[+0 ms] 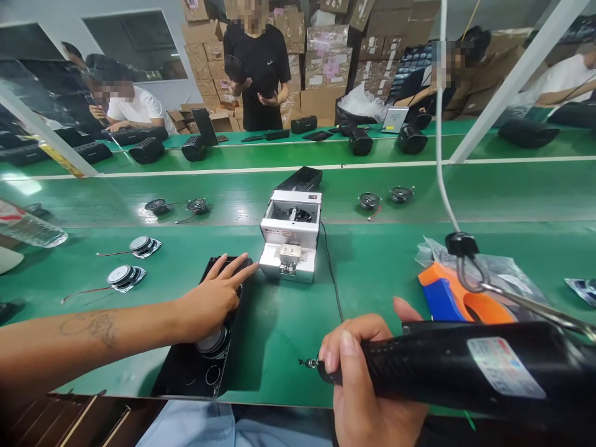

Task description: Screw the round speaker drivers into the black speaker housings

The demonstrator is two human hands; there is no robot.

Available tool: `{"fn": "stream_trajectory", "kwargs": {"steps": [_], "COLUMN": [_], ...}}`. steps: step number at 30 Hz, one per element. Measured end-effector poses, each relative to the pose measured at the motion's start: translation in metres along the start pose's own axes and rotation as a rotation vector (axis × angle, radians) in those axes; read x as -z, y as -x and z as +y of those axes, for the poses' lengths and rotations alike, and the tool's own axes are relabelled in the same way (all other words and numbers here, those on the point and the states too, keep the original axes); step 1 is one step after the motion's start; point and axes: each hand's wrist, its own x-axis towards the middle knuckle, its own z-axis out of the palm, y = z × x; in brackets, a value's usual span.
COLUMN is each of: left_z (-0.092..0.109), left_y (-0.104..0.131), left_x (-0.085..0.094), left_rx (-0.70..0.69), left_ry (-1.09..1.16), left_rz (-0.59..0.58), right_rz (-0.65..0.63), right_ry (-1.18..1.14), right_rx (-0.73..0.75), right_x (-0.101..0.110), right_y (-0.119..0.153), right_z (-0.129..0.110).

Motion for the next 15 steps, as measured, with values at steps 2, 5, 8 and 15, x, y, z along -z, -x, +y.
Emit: {"fn": "stream_trajectory", "kwargs": {"steps": [2,5,8,15], "left_z": [-0.004,-0.012,-0.022,-0.021], "left_y": [0.000,0.007,0.020,-0.032], "left_x": [0.004,0.018,0.046,0.137], "left_rx": [-0.004,-0.062,-0.130,-0.034], "left_ry": [0.018,0.039,0.051,0.054], "left_rz": [-0.039,-0.064,-0.015,0.431], "right_rz": [0.000,0.008,0.014,-0.013], "right_ry": [-0.002,-0.006,-0.017,-0.058], "right_rx": [0.000,-0.008,-0.003,0.004], "right_x": [0.002,0.006,0.011,-0.001], "right_y": [0.000,0.000,-0.001,-0.015], "right_z": [-0.001,-0.002,0.002,0.004]}}
